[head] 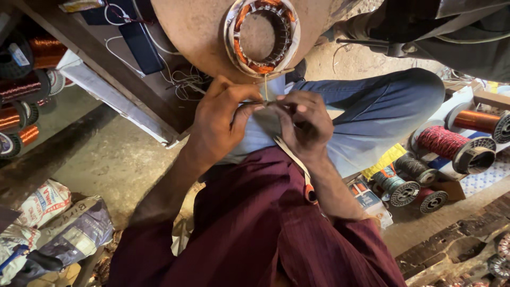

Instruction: The person sits on the floor and uses scissors to cut lengths of black and yellow insulated wire. They strip the ends of the wires and insert them into the slots of a stator core, then wrap the wires around the core to form coils.

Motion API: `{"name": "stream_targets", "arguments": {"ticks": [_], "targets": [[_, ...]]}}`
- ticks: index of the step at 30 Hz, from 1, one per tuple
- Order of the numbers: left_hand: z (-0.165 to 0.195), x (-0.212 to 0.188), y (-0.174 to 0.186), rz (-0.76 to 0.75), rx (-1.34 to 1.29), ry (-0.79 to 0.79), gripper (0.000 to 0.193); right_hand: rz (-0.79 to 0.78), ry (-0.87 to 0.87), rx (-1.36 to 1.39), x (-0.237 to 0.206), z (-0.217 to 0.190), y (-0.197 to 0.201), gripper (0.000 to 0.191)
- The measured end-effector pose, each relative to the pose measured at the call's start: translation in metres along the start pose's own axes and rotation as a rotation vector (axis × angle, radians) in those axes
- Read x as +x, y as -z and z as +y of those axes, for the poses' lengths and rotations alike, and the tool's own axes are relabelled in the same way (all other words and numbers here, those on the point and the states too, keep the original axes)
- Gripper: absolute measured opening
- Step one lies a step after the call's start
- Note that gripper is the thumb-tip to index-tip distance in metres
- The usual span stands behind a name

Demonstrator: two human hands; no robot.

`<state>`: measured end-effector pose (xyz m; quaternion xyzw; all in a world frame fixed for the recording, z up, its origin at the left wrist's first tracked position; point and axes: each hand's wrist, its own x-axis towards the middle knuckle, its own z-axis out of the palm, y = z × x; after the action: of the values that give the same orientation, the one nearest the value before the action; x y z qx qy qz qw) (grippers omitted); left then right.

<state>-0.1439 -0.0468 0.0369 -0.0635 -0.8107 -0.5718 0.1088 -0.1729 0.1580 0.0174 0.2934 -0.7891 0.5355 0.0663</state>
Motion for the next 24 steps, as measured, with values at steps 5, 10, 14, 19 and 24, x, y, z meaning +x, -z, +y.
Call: {"name": "stream_targets", "arguments": {"ticks": [5,10,14,19,24], "targets": [[0.006,0.001,0.006,0.019,0.015,0.003,0.029,-0.072,-0.033,0.115,0.015,0.004,0.005,0.051],[0.013,0.001,0.006,0.098,0.23,0.015,0.019,-0.139,0.08,-0.069,0.033,0.0,0.006,0.046],[0.014,0.004,0.005,0.121,0.287,0.013,0.012,-0.157,0.057,-0.127,0.043,-0.004,0.007,0.042],[0.013,0.006,0.005,0.134,0.318,0.046,0.02,-0.166,0.065,-0.144,0.052,-0.002,0.007,0.048],[0.015,0.002,0.007,0.119,0.315,0.068,0.023,-0.193,0.108,-0.243,0.054,0.0,0.004,0.029]]}}
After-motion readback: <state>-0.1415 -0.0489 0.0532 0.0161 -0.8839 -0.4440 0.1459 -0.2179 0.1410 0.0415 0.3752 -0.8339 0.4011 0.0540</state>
